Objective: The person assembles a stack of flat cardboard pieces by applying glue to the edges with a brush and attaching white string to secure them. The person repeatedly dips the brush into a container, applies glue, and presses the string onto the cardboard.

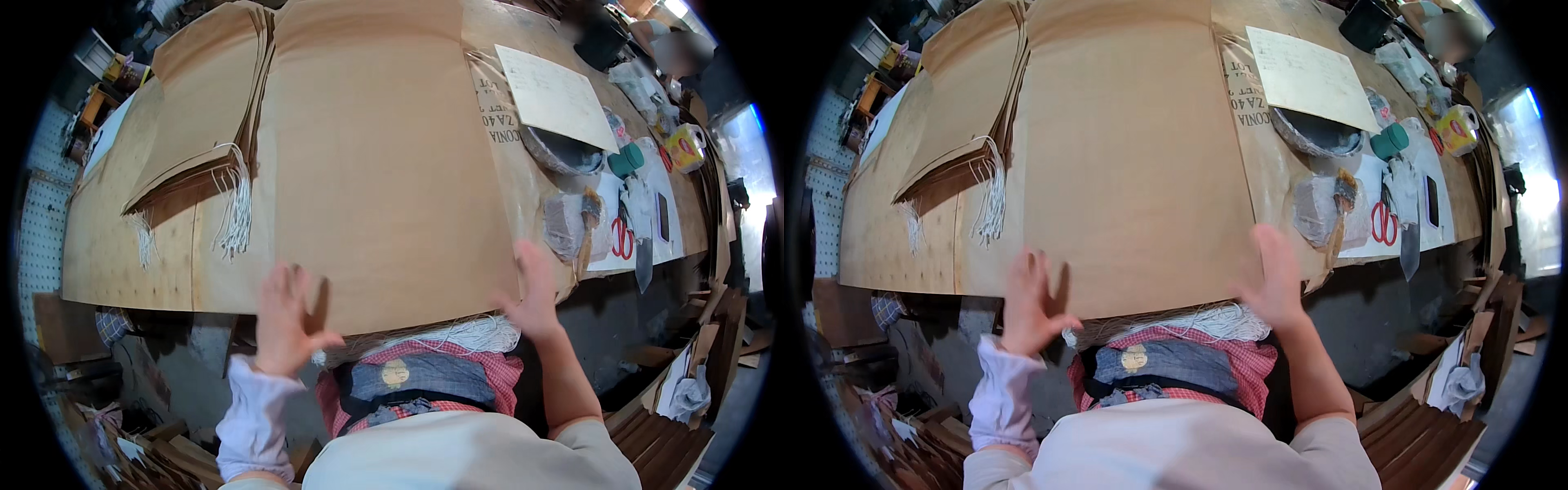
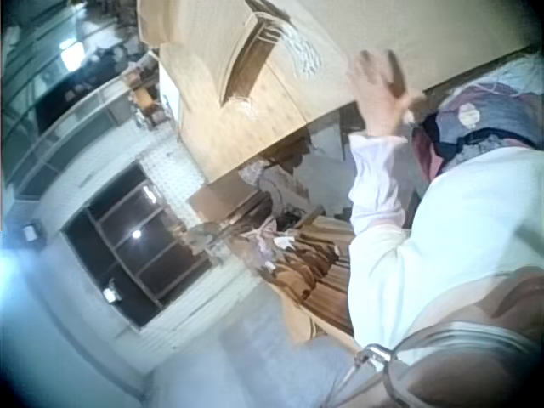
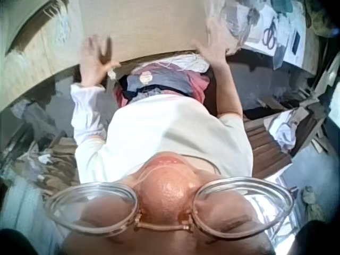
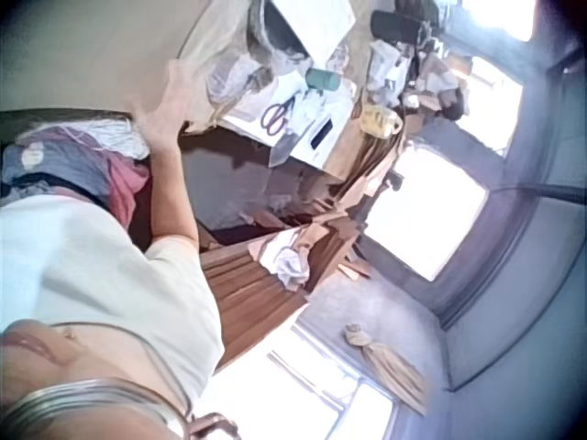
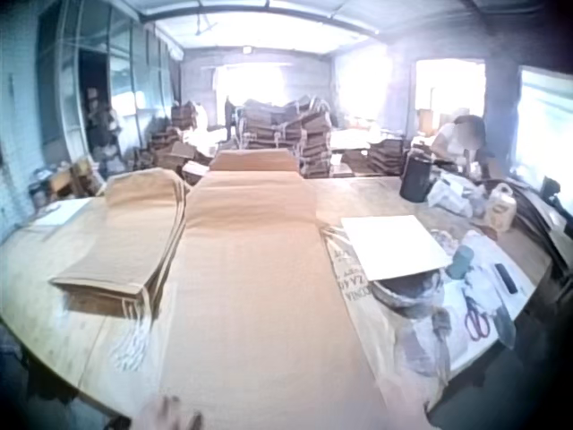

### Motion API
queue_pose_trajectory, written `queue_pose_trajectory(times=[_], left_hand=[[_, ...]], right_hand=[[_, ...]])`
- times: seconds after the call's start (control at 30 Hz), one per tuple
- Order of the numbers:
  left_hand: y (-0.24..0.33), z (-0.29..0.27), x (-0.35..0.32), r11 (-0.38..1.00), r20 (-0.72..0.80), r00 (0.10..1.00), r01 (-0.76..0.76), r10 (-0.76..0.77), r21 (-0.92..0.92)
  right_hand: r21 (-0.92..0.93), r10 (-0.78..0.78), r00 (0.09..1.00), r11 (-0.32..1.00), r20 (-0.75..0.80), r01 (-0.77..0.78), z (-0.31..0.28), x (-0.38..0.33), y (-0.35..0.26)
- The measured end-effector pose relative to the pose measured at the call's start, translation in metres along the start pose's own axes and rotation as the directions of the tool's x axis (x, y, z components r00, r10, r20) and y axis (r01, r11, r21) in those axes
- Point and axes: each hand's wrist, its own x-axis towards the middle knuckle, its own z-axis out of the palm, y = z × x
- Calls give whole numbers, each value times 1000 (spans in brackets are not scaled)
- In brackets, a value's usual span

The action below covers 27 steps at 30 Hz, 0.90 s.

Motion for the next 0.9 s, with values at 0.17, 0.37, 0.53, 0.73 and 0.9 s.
queue_pose_trajectory(times=[0.17,0.37,0.53,0.73,0.9], left_hand=[[-3,6,37,971,149,989,-29,-7,239],[10,-15,59,952,149,984,49,-98,301],[20,23,43,938,95,973,-226,208,261],[6,20,70,938,40,977,-213,211,274],[40,23,16,937,-202,918,-349,342,0]], right_hand=[[-157,-247,938,944,243,289,13,29,15],[-11,-301,935,951,189,309,9,58,10],[-159,-124,992,980,-7,121,-50,16,39],[-602,50,998,798,30,-21,-107,11,77],[-265,-54,982,964,-181,5,-124,17,100]])
